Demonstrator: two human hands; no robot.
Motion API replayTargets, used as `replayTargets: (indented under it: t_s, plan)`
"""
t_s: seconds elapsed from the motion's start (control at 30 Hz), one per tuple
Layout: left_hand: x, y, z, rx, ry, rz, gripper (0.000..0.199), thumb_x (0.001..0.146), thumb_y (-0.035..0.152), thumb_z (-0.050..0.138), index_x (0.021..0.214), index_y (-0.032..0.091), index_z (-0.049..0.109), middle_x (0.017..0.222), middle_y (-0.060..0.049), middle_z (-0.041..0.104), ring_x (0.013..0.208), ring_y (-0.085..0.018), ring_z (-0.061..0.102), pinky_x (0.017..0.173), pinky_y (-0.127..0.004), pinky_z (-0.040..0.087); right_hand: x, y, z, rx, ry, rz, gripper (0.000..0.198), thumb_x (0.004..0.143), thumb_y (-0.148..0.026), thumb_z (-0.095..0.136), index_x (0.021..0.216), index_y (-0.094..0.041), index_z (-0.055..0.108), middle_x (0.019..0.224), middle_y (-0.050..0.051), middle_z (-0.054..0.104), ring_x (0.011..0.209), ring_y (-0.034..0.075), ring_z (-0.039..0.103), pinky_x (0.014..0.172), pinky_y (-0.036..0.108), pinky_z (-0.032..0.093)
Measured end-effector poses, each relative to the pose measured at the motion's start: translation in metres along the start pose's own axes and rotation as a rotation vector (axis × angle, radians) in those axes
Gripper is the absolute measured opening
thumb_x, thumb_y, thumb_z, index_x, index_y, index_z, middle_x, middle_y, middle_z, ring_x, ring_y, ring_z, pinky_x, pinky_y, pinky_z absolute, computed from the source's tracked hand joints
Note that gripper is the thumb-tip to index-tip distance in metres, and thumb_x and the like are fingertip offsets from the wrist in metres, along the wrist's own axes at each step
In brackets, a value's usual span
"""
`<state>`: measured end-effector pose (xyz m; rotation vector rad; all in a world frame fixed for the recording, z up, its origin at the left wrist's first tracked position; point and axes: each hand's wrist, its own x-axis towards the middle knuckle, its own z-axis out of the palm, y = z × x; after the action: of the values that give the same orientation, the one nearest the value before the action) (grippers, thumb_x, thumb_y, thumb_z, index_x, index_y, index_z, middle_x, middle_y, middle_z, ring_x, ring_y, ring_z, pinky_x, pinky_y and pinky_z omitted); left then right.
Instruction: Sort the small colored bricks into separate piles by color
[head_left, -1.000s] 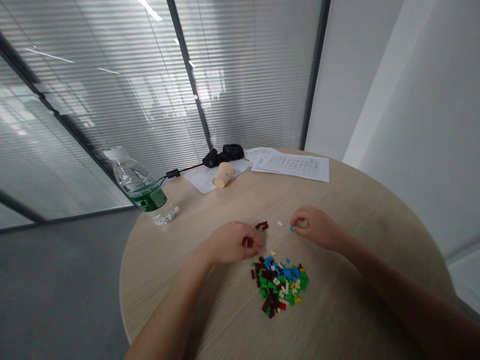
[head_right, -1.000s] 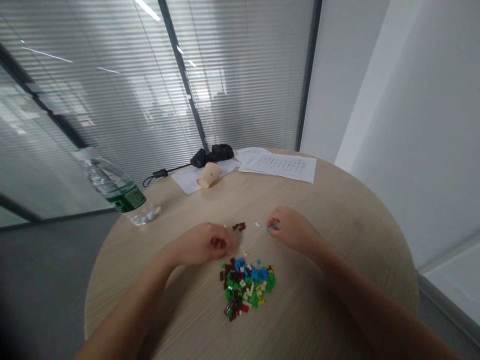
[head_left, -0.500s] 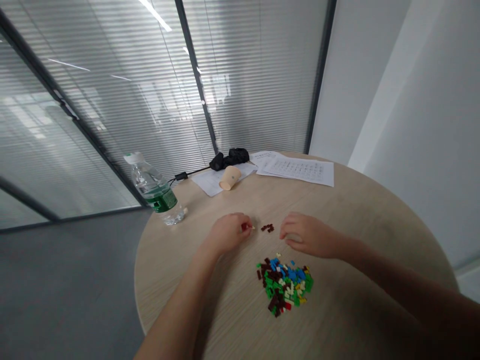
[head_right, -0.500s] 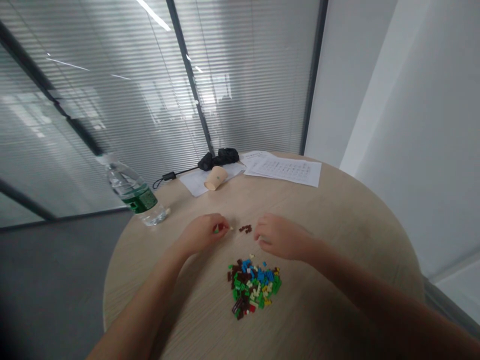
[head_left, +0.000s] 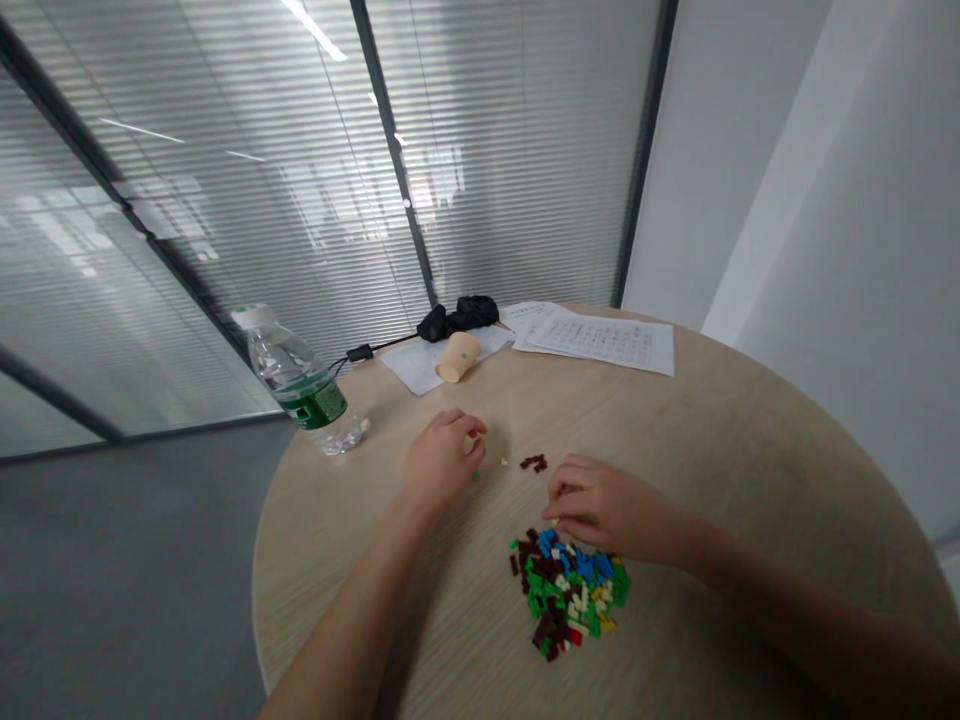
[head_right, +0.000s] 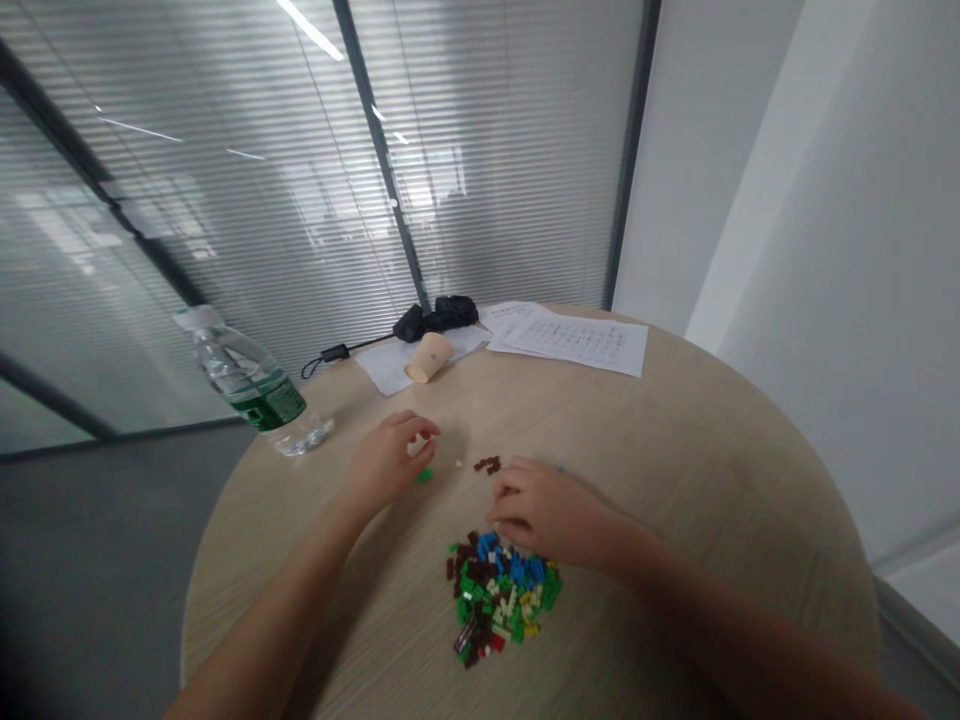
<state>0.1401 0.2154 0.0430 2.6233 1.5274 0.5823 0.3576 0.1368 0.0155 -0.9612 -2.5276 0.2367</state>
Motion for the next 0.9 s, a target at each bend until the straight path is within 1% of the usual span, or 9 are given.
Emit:
replayTargets:
  t_s: [0.07,0.13,0.2,0.27,0.33,0.43,0.57,0.63,0.9]
  plan:
    - [0.000,0.002,0.002,-0.086,-0.060,0.061,0.015,0.080,0.023,0.051,0.085,0.018,0.065,0.090,-0.004,0.063,0.086,-0.018,0.055,0.076,-0.028,0.041,0.001,0.002,0.002,-0.005,0.006,0.003,0.013,0.082,-0.015,0.056,0.082,-0.017,0.069,0.084,0.006,0.063,0.083,0.017,0.053,0.073,0.029,0.042]
    - [-0.001,0.009,0.004,-0.234,-0.160,0.105,0.017,0.082,0.026,0.051,0.084,0.018,0.066,0.086,-0.003,0.064,0.078,-0.015,0.056,0.071,-0.026,0.041,0.001,0.004,0.004,-0.021,0.042,0.013,0.011,0.083,-0.015,0.056,0.080,-0.016,0.067,0.081,0.005,0.063,0.082,0.018,0.053,0.073,0.029,0.042]
    - [-0.003,0.019,0.005,-0.414,-0.273,0.122,0.022,0.085,0.031,0.049,0.086,0.018,0.066,0.082,-0.001,0.066,0.071,-0.013,0.055,0.065,-0.024,0.041,0.001,0.005,0.003,-0.031,0.128,0.046,0.009,0.083,-0.016,0.057,0.081,-0.016,0.065,0.081,0.005,0.064,0.081,0.018,0.054,0.074,0.030,0.042]
    - [-0.005,0.029,0.007,-0.569,-0.358,0.127,0.024,0.086,0.033,0.049,0.086,0.017,0.067,0.081,-0.001,0.067,0.069,-0.012,0.054,0.063,-0.023,0.040,0.001,0.005,0.002,-0.019,0.252,0.097,0.005,0.082,-0.016,0.058,0.080,-0.016,0.063,0.080,0.004,0.064,0.080,0.017,0.054,0.074,0.029,0.042]
    - [-0.007,0.036,0.009,-0.690,-0.400,0.114,0.024,0.084,0.033,0.051,0.085,0.015,0.067,0.079,-0.001,0.067,0.068,-0.012,0.054,0.063,-0.023,0.039,0.001,0.004,-0.001,0.000,0.354,0.148,0.004,0.081,-0.018,0.060,0.079,-0.017,0.062,0.077,0.003,0.064,0.078,0.016,0.055,0.072,0.027,0.042]
    - [-0.008,0.039,0.015,-0.827,-0.416,0.066,0.021,0.081,0.031,0.056,0.078,0.013,0.067,0.073,-0.001,0.065,0.066,-0.011,0.052,0.062,-0.022,0.038,0.002,0.000,-0.003,0.019,0.417,0.191,0.005,0.080,-0.021,0.062,0.076,-0.018,0.062,0.073,0.002,0.063,0.075,0.015,0.056,0.068,0.026,0.042]
    - [-0.007,0.037,0.020,-0.921,-0.422,-0.014,0.018,0.076,0.029,0.060,0.073,0.013,0.067,0.066,-0.001,0.063,0.061,-0.010,0.050,0.059,-0.022,0.036,0.003,-0.002,-0.001,0.055,0.462,0.168,0.010,0.082,-0.026,0.061,0.074,-0.019,0.062,0.071,0.002,0.064,0.073,0.015,0.057,0.067,0.026,0.043]
    - [-0.007,0.036,0.021,-0.954,-0.444,-0.027,0.018,0.075,0.029,0.061,0.073,0.013,0.068,0.066,-0.001,0.063,0.060,-0.009,0.049,0.059,-0.022,0.035,0.003,-0.002,0.000,0.078,0.488,0.138,0.011,0.083,-0.027,0.060,0.075,-0.019,0.063,0.070,0.002,0.064,0.072,0.014,0.057,0.066,0.026,0.043]
    - [-0.006,0.030,0.019,-0.938,-0.533,0.040,0.022,0.075,0.033,0.060,0.074,0.012,0.065,0.065,0.000,0.059,0.058,-0.008,0.046,0.058,-0.022,0.035,0.006,-0.003,0.002,0.116,0.488,0.087,0.009,0.082,-0.025,0.061,0.076,-0.019,0.064,0.071,0.001,0.066,0.070,0.013,0.057,0.066,0.024,0.044]
